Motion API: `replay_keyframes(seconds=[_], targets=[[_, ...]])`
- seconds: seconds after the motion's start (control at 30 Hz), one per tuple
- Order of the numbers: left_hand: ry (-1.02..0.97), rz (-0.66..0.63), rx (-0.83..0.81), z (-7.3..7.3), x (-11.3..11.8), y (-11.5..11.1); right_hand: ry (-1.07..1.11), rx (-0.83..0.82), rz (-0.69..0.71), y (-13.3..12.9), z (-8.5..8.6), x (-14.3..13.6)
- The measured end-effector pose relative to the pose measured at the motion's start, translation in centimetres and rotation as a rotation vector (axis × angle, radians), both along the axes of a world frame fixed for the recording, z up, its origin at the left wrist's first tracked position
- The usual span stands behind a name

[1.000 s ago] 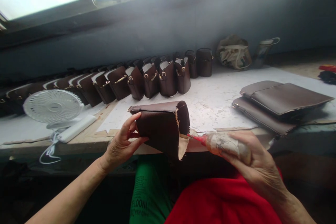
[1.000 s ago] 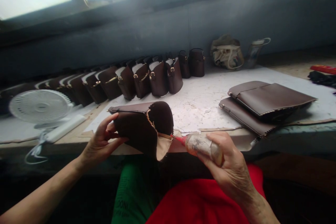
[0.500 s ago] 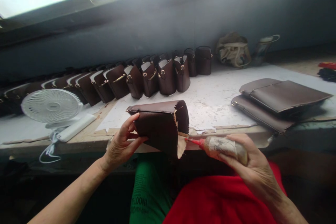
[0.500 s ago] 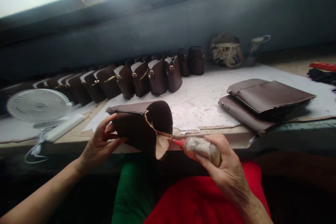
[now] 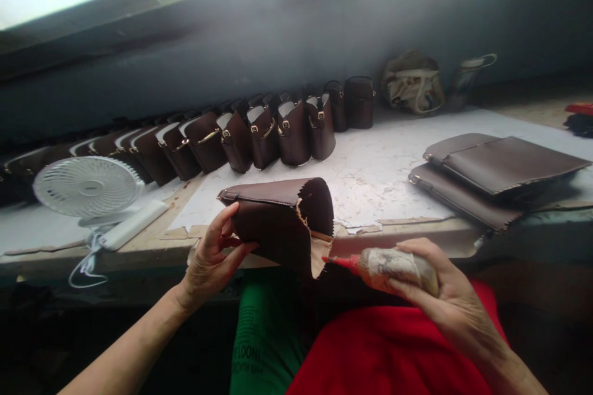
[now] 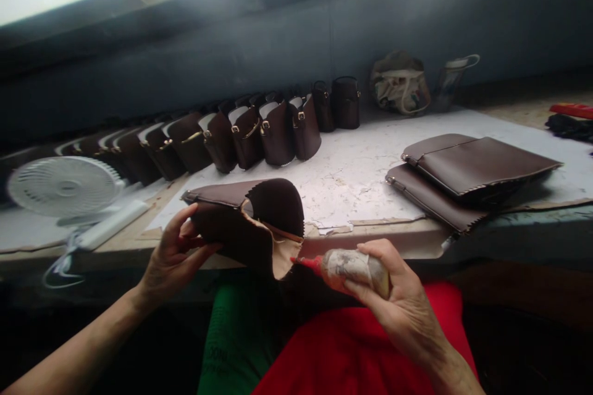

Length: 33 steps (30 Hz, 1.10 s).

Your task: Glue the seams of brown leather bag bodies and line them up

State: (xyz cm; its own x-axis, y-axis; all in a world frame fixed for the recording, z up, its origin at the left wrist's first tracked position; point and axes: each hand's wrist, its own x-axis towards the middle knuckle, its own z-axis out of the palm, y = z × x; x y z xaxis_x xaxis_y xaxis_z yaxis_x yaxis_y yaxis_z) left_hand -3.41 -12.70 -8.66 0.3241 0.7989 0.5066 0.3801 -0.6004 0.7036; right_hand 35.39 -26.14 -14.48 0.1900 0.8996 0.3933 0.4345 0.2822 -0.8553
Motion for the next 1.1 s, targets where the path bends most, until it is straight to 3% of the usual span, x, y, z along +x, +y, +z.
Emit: replay_keyframes(seconds=[0.23, 0.4, 0.57, 0.73, 0.93, 1.1], targets=[[-0.040, -0.009, 0.054, -1.0, 0.0, -0.3, 0.148, -0.032, -0.144, -0.9, 0.3, -2.2], [-0.064, -0.002, 0.046, -1.3, -0.3, -0.4, 0.160, -0.073, -0.087, -1.1, 0.4, -2.2], [-0.088, 0.010, 0.056, -1.6, -0.4, -0.5, 0.146, -0.042, -0.134, -1.0, 0.1, -2.0], [-0.099, 0.016, 0.103, -2.4, -0.8, -0.6, 0.185, -0.126, -0.065, -1.5, 0.0, -2.3], [-0.140, 0.003, 0.110, -3.0, -1.0, -0.8, 0.138, 0.000, -0.148, -0.7, -0.1, -1.9], [-0.147, 0.001, 0.126, -3.1, -0.8, -0.9, 0.165, -0.077, -0.099, -1.0, 0.3, -2.2]])
